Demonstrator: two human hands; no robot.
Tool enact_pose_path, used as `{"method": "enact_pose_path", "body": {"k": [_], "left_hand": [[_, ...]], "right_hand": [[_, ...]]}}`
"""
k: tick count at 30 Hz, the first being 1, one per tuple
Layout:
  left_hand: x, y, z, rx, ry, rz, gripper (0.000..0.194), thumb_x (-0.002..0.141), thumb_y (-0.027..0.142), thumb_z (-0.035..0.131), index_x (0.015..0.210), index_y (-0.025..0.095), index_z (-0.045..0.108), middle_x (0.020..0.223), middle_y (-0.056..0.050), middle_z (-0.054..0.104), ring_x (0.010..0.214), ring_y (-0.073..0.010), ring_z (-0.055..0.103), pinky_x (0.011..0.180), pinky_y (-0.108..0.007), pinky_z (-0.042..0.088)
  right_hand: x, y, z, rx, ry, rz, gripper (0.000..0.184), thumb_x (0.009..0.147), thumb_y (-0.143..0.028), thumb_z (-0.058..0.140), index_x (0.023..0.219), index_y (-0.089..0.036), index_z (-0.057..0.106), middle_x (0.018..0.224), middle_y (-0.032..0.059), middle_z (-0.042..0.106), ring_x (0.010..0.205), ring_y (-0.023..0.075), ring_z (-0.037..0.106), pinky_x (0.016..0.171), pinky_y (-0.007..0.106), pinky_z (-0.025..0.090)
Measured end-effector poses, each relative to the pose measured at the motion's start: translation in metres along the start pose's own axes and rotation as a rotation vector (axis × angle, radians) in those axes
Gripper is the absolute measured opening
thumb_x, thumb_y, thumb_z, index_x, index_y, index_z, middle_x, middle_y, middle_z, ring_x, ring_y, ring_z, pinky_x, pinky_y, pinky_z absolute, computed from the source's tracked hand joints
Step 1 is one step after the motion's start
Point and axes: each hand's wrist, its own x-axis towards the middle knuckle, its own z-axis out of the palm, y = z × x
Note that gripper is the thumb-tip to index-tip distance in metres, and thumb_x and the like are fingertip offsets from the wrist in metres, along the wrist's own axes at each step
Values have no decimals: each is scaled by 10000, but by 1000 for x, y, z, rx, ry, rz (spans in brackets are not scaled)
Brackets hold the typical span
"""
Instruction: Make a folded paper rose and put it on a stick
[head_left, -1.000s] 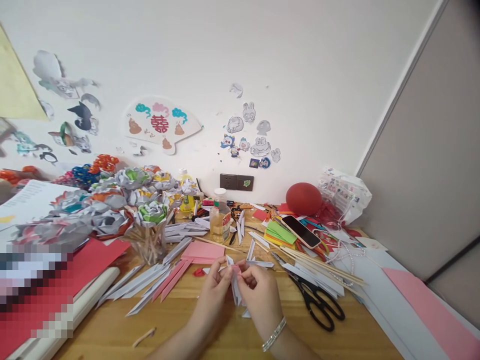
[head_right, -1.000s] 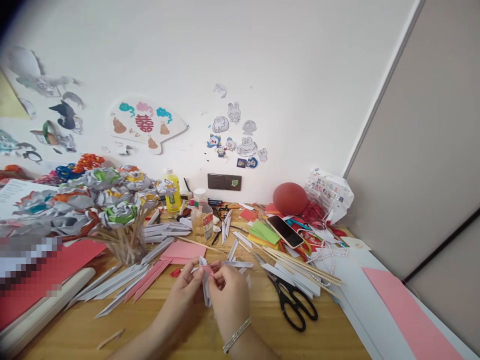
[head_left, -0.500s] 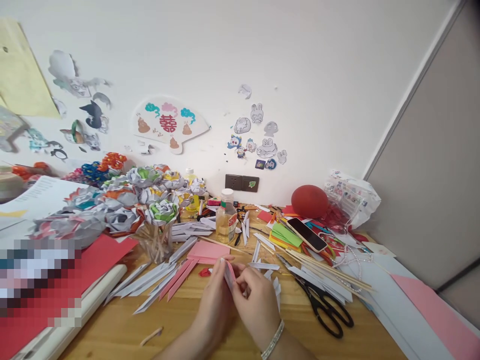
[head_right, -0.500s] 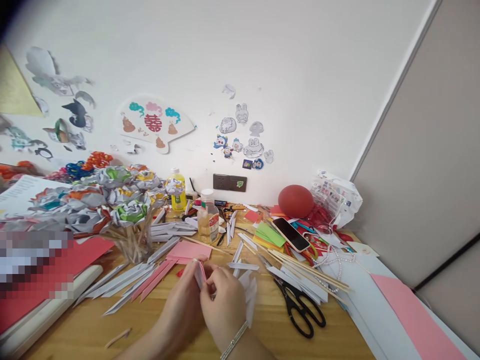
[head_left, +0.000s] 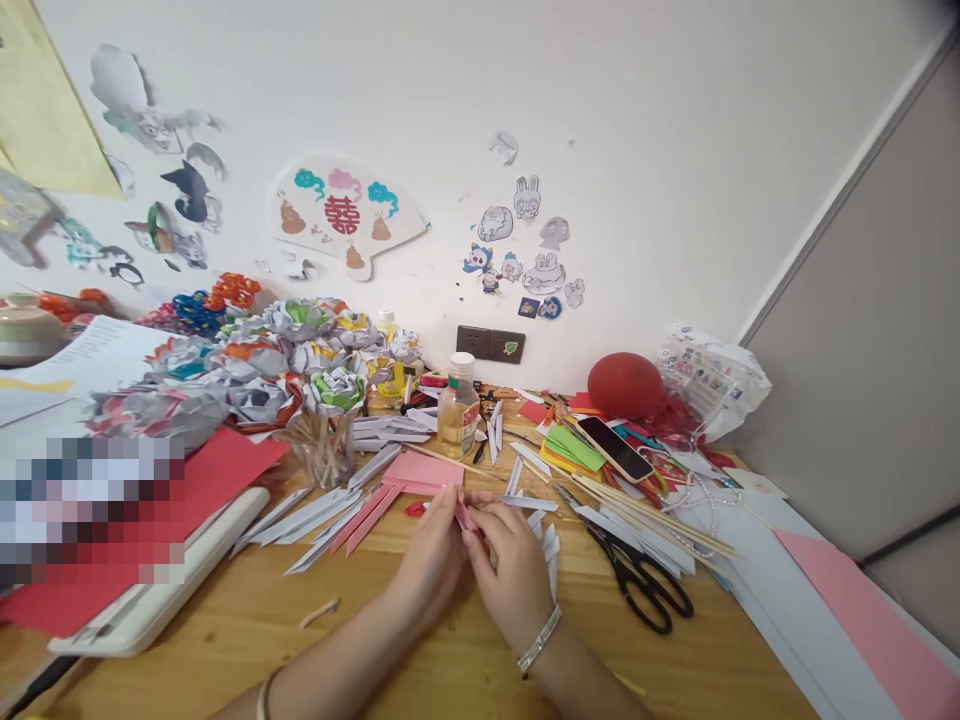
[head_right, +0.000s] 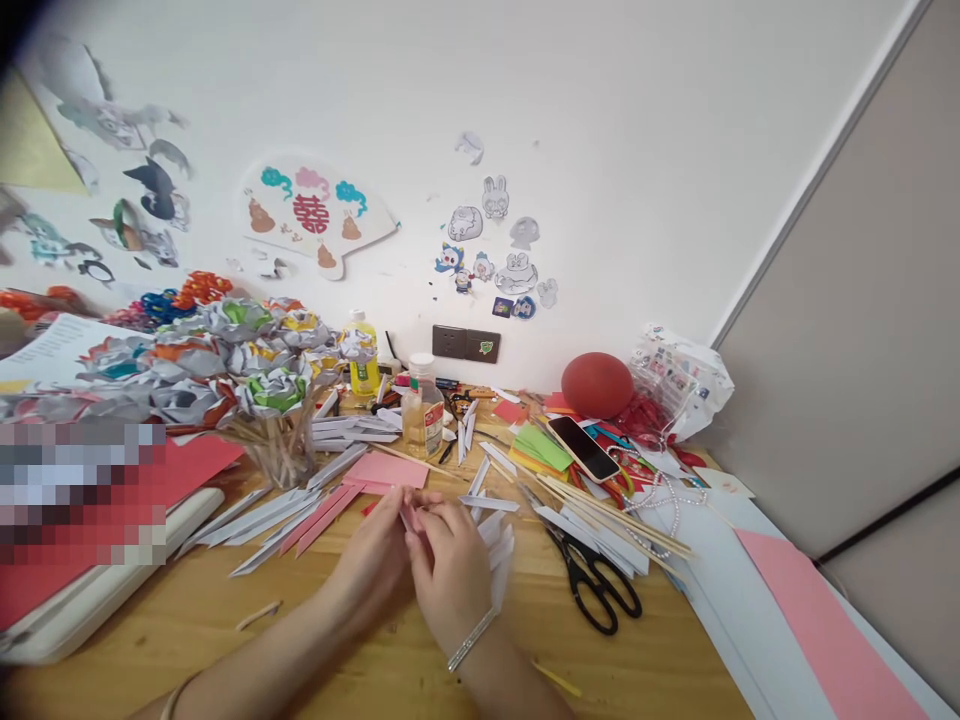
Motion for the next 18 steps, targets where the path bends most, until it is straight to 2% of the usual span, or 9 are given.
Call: {"method": "enact_pose_path", "body": {"k": [4, 7, 10, 14, 18], "left_hand": [[2, 5, -1, 112, -71, 28, 330, 803, 512, 538, 802, 182, 557, 860, -63, 666, 804, -205, 637, 731, -319, 499], [6, 8, -7, 225, -94, 2, 316, 809, 494, 556, 813, 179, 577, 839, -48, 668, 791, -186, 628, 713, -284, 493], [10, 17, -14, 380, -133, -27, 272, 769, 441, 640, 783, 173, 600, 746, -4, 652, 701, -150, 612, 645, -235, 484], [16, 33, -20, 527, -248, -132, 352, 769, 505, 610, 841, 161, 593, 594, 19, 627, 498, -149, 604, 488, -252, 486], [21, 43, -25, 585, -360, -207, 402, 753, 530, 619, 889, 154, 585, 608, -9, 669, 527, -178, 652, 516, -282, 530]], "right_hand": [[-6, 4, 7, -12, 16, -62, 388, 895, -132, 435, 1271, -183, 518, 1164, 116, 600, 1107, 220, 540, 954, 375, 455], [-8, 7, 13, -85, 60, -167, 358, 922, -124, 384, 1239, -140, 550, 1095, 143, 627, 1073, 229, 560, 937, 380, 469], [-7, 9, 14, -160, 78, -232, 345, 933, -117, 358, 1184, -136, 593, 1014, 141, 652, 971, 232, 596, 859, 378, 507], [-5, 9, 9, -95, 102, -171, 325, 923, -140, 402, 1179, -154, 601, 978, 124, 645, 911, 220, 599, 808, 356, 513], [-5, 8, 7, 115, 71, -18, 287, 879, -170, 502, 1135, -199, 630, 966, 86, 624, 908, 202, 589, 800, 327, 501]]}}
